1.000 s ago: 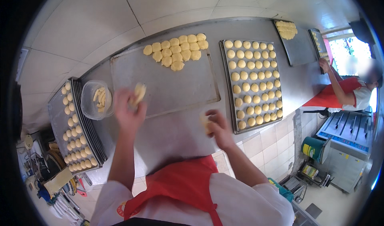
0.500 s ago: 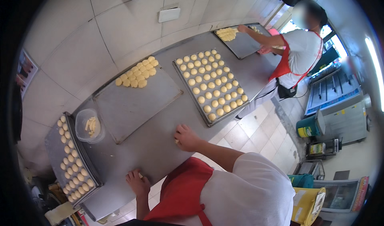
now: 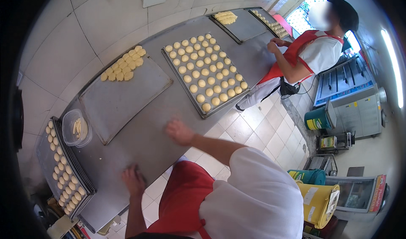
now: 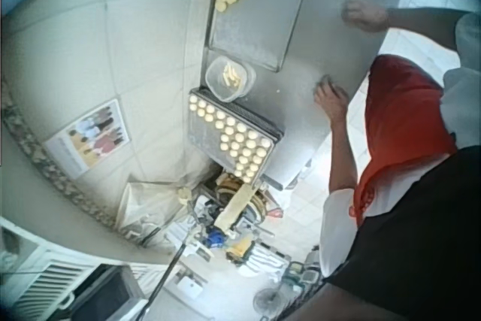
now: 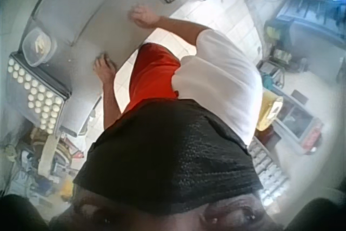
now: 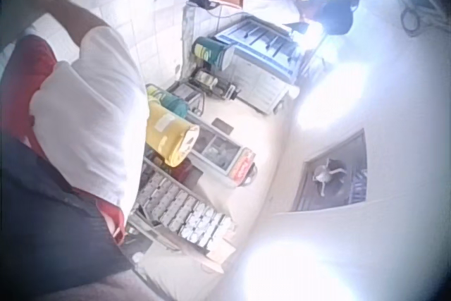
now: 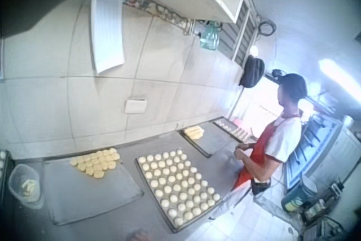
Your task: The person places small dough balls into organized rows on a tray by hand, occasionally adding small strips of cheese to the dough.
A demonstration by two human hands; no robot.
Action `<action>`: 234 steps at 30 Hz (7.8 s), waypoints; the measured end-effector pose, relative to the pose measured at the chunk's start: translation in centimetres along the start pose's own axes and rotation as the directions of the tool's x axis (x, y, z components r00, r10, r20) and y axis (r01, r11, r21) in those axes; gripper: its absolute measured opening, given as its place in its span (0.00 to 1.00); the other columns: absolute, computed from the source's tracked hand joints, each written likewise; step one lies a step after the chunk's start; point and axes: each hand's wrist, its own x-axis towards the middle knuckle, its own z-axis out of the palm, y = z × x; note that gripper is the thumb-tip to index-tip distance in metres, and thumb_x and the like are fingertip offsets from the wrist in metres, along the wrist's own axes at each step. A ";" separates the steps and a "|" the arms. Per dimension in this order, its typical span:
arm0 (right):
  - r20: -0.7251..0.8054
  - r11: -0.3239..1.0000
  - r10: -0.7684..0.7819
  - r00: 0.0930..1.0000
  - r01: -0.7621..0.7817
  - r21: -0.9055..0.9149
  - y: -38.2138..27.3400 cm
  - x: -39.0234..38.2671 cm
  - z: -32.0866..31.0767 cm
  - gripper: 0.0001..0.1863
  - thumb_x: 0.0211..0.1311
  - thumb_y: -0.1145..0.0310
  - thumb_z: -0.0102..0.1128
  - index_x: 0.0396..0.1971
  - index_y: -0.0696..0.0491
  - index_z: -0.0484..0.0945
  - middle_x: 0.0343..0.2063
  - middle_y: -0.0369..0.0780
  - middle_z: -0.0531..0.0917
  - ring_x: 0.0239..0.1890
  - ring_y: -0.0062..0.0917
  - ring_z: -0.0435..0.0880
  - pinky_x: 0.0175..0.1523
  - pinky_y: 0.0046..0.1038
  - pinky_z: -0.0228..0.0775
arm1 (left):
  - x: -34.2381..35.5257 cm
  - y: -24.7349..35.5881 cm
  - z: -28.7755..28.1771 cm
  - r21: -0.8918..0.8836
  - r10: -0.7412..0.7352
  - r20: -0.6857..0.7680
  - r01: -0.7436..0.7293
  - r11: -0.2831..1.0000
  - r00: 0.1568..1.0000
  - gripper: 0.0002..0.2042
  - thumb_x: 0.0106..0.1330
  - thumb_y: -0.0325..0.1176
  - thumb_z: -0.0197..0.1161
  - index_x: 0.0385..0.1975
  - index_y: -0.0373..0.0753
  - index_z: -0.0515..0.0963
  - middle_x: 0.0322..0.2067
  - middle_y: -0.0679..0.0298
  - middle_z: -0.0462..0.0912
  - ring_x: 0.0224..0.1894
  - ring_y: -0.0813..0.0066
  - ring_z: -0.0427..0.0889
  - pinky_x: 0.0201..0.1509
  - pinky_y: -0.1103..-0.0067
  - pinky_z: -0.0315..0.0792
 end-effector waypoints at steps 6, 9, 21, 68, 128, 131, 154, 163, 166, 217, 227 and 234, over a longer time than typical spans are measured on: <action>0.203 0.997 -0.036 0.978 0.049 -0.062 -2.2 8.5 3.6 0.18 0.65 0.64 0.67 0.54 0.46 0.84 0.42 0.39 0.83 0.48 0.38 0.81 0.64 0.46 0.70 | 9.6 0.8 2.5 -0.126 0.054 0.082 -0.043 0.991 0.995 0.15 0.73 0.34 0.65 0.57 0.42 0.83 0.47 0.53 0.86 0.55 0.46 0.81 0.66 0.49 0.69; 0.201 0.998 0.040 0.979 -0.049 0.043 2.5 8.4 0.9 0.18 0.66 0.61 0.65 0.54 0.47 0.85 0.47 0.40 0.84 0.53 0.36 0.83 0.69 0.49 0.68 | 8.8 -3.0 0.9 -0.193 -0.012 0.031 0.018 0.981 0.999 0.13 0.72 0.32 0.66 0.54 0.42 0.84 0.43 0.53 0.86 0.51 0.46 0.82 0.62 0.50 0.71; 0.262 0.998 -0.059 0.963 0.058 0.012 0.8 8.5 0.8 0.20 0.62 0.64 0.68 0.54 0.48 0.84 0.41 0.39 0.84 0.50 0.37 0.82 0.67 0.50 0.69 | 11.1 -1.8 2.2 -0.057 0.128 -0.093 -0.134 0.989 0.987 0.13 0.71 0.33 0.68 0.52 0.40 0.85 0.38 0.56 0.86 0.40 0.51 0.83 0.53 0.55 0.75; 0.195 0.721 -0.107 0.975 -0.059 0.690 -32.3 42.4 8.6 0.20 0.65 0.75 0.72 0.56 0.51 0.86 0.51 0.46 0.83 0.52 0.38 0.87 0.59 0.35 0.80 | 5.7 -28.9 -34.2 -0.466 -0.528 -0.229 0.384 0.797 0.818 0.22 0.64 0.32 0.81 0.57 0.35 0.86 0.43 0.60 0.90 0.41 0.75 0.87 0.49 0.77 0.82; 0.358 0.987 0.044 0.933 -0.097 0.131 -5.2 -0.6 -3.2 0.20 0.52 0.62 0.73 0.47 0.46 0.84 0.48 0.44 0.80 0.54 0.45 0.80 0.58 0.48 0.73 | 0.9 4.7 -2.4 0.046 -0.351 0.042 0.349 0.936 0.935 0.07 0.63 0.32 0.66 0.40 0.44 0.82 0.46 0.52 0.77 0.53 0.46 0.76 0.60 0.52 0.70; 0.346 0.978 -0.200 0.917 0.166 0.125 -5.7 5.0 2.1 0.16 0.64 0.61 0.69 0.51 0.44 0.83 0.48 0.40 0.82 0.53 0.40 0.81 0.58 0.47 0.72 | 7.1 6.2 0.2 -0.059 -0.177 0.084 0.182 0.981 0.981 0.08 0.68 0.36 0.65 0.44 0.45 0.83 0.47 0.52 0.81 0.53 0.46 0.79 0.64 0.51 0.71; -0.022 0.991 0.110 0.994 -0.111 -0.069 -2.2 -1.8 0.4 0.13 0.63 0.60 0.67 0.45 0.46 0.82 0.39 0.38 0.84 0.49 0.37 0.83 0.59 0.45 0.72 | 3.0 0.0 0.5 0.005 0.197 0.003 -0.197 0.980 0.980 0.16 0.79 0.34 0.58 0.59 0.35 0.84 0.48 0.47 0.88 0.49 0.40 0.82 0.58 0.53 0.74; -0.050 0.989 0.141 0.989 -0.143 -0.038 2.6 2.7 1.1 0.15 0.64 0.61 0.67 0.50 0.44 0.84 0.40 0.39 0.86 0.53 0.37 0.84 0.65 0.51 0.70 | 10.2 -3.4 2.2 -0.096 0.198 0.028 -0.194 0.976 0.980 0.15 0.80 0.33 0.58 0.59 0.35 0.84 0.51 0.47 0.89 0.52 0.43 0.85 0.61 0.54 0.76; -0.026 0.983 0.175 0.984 -0.177 -0.056 -0.1 -2.3 1.6 0.14 0.67 0.62 0.64 0.50 0.44 0.85 0.43 0.39 0.88 0.54 0.38 0.85 0.70 0.55 0.68 | 4.5 -2.1 2.4 -0.115 0.200 0.038 -0.194 0.974 0.979 0.14 0.80 0.33 0.59 0.59 0.36 0.85 0.50 0.47 0.89 0.52 0.44 0.86 0.59 0.56 0.78; 0.184 0.823 -0.176 0.967 0.043 0.566 -27.4 36.3 3.5 0.16 0.66 0.77 0.69 0.53 0.53 0.89 0.53 0.47 0.83 0.58 0.39 0.84 0.57 0.34 0.82 | 1.1 -23.2 -33.7 -0.581 -0.556 -0.346 0.293 0.759 0.756 0.19 0.66 0.28 0.78 0.58 0.39 0.88 0.43 0.65 0.87 0.42 0.81 0.83 0.49 0.80 0.78; 0.354 0.783 -0.434 0.829 0.154 0.602 -50.1 50.8 25.5 0.18 0.63 0.74 0.68 0.54 0.55 0.84 0.52 0.46 0.84 0.52 0.47 0.87 0.56 0.45 0.83 | -2.1 -44.1 -40.7 0.046 -0.270 -0.072 0.274 0.961 0.960 0.19 0.56 0.31 0.78 0.49 0.41 0.89 0.44 0.60 0.90 0.52 0.56 0.84 0.61 0.64 0.78; 0.460 0.893 -0.374 0.805 0.180 0.412 -51.3 50.4 27.7 0.17 0.61 0.73 0.68 0.51 0.54 0.84 0.49 0.45 0.84 0.53 0.46 0.87 0.56 0.46 0.83 | -2.3 -45.9 -40.8 0.179 -0.215 -0.005 0.212 0.961 0.977 0.17 0.55 0.33 0.77 0.46 0.41 0.89 0.49 0.63 0.85 0.58 0.57 0.80 0.64 0.62 0.75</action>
